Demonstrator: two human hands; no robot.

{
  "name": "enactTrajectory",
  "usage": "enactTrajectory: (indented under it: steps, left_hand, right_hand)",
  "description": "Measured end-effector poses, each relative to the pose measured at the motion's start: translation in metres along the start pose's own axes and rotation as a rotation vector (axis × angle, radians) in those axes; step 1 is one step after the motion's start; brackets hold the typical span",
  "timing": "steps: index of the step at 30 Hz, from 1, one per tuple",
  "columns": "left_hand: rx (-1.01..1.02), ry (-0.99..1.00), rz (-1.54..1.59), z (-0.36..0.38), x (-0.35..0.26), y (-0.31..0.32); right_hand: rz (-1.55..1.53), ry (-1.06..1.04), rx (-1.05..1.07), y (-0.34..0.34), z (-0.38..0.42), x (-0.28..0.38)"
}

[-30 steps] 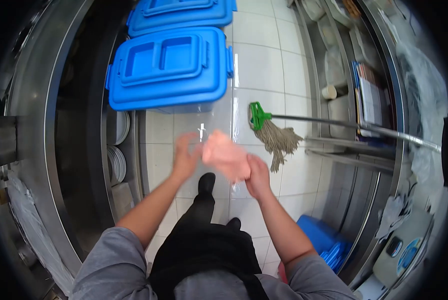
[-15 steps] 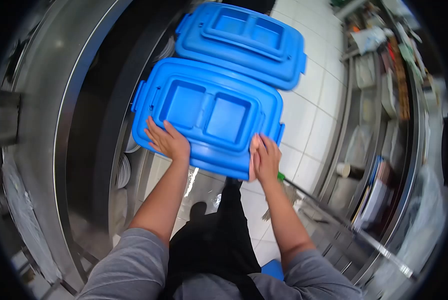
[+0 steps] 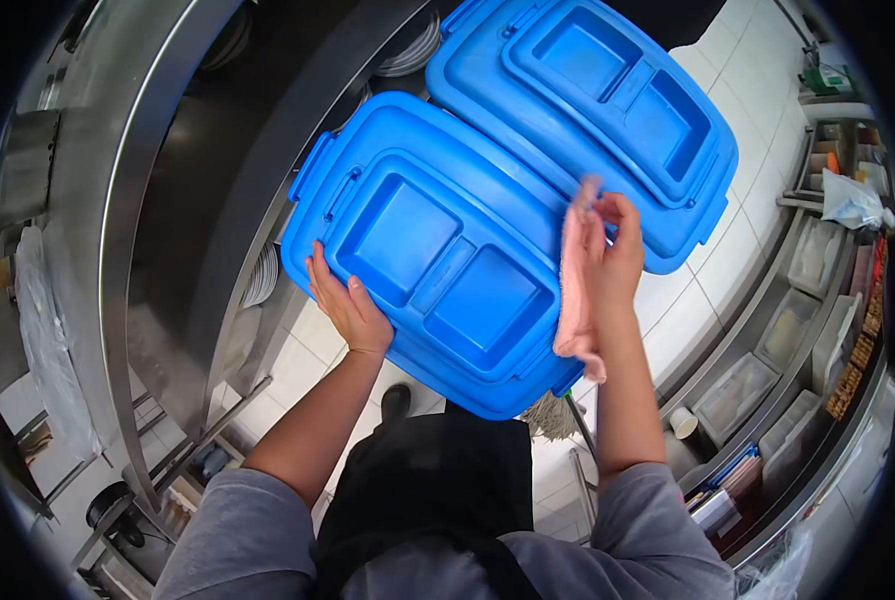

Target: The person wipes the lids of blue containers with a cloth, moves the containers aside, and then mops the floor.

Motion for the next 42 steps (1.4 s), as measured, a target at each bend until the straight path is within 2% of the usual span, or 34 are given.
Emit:
enactTrajectory:
  steps: [1, 2, 4, 5, 7, 10, 13, 15, 19, 20, 24, 26, 31, 32, 33, 34, 37, 39, 40, 41, 42]
  left_hand:
    - [0.007, -0.001, -0.003, -0.001, 0.001, 0.001]
    - [0.006, 0.014, 0.014, -0.002, 0.000, 0.002]
    - [-0.006, 0.007, 0.026, -0.004, 0.002, 0.002]
    - [-0.002, 0.017, 0.041, -0.005, 0.000, 0.002]
    - [0.000, 0.002, 0.032, -0.004, 0.007, -0.001]
    - [0.020, -0.022, 0.031, -0.006, 0.014, 0.001]
    - [0.060, -0.017, 0.047, -0.003, 0.018, 0.002]
    - [0.053, -0.025, 0.053, -0.004, 0.020, 0.000]
    - [0.052, -0.024, 0.075, -0.006, 0.022, -0.006]
    - [0.072, -0.030, 0.090, -0.006, 0.023, -0.005]
    - [0.070, -0.039, 0.120, -0.005, 0.027, -0.009]
    - [0.049, -0.062, 0.131, -0.005, 0.030, -0.013]
    - [0.018, -0.058, 0.159, -0.004, 0.032, -0.017]
    - [0.016, -0.057, 0.160, -0.004, 0.032, -0.018]
    - [0.003, -0.064, 0.170, -0.003, 0.034, -0.018]
    - [-0.007, -0.071, 0.182, -0.004, 0.033, -0.020]
    - [-0.012, -0.083, 0.203, -0.004, 0.036, -0.022]
    - [-0.021, -0.087, 0.227, -0.002, 0.038, -0.021]
    - [-0.033, -0.093, 0.245, -0.002, 0.039, -0.024]
    - [-0.022, -0.111, 0.281, -0.003, 0.039, -0.027]
    - [-0.021, -0.121, 0.294, 0.000, 0.043, -0.027]
  right_hand:
    - [0.013, 0.073, 0.204, 0.016, -0.001, -0.010]
    - [0.017, 0.070, 0.209, 0.006, 0.005, -0.019]
    - [0.267, -0.316, 0.511, 0.001, 0.053, -0.013]
    - [0.264, -0.330, 0.528, -0.002, 0.058, -0.016]
    - [0.492, -0.403, 0.596, 0.008, 0.068, -0.019]
    - [0.529, -0.576, 0.749, 0.051, 0.045, -0.002]
    - [0.444, -0.651, 0.781, 0.097, 0.013, 0.032]
    - [0.482, -0.817, 0.742, 0.157, -0.003, 0.072]
    - [0.325, -1.032, 0.514, 0.274, -0.012, 0.161]
    - [0.314, -1.047, 0.522, 0.286, -0.010, 0.170]
    - [0.205, -1.000, 0.475, 0.295, -0.010, 0.190]
    - [0.330, -0.898, 0.491, 0.307, -0.017, 0.178]
    - [0.732, -0.997, 0.409, 0.348, 0.036, 0.202]
    - [0.833, -1.037, 0.520, 0.369, 0.059, 0.194]
    - [0.876, -1.007, 0.767, 0.384, 0.095, 0.204]
    - [0.885, -1.020, 0.763, 0.384, 0.099, 0.202]
    - [0.543, -1.205, 0.599, 0.376, 0.124, 0.219]
    - [0.984, -0.954, 0.903, 0.402, 0.063, 0.172]
    - [0.613, -1.218, 0.794, 0.417, 0.026, 0.137]
    - [0.546, -1.279, 0.790, 0.395, 0.042, 0.176]
    - [0.560, -1.284, 0.797, 0.392, 0.060, 0.188]
Point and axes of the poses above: each hand's wrist, its own z-axis away from the middle knuckle, its own y-axis out of the palm, x = y × z, the point moved 10 cm from there along -z, towards the middle knuckle, and after that the axes turned 10 degrees about -x, right-handed, at the moved point
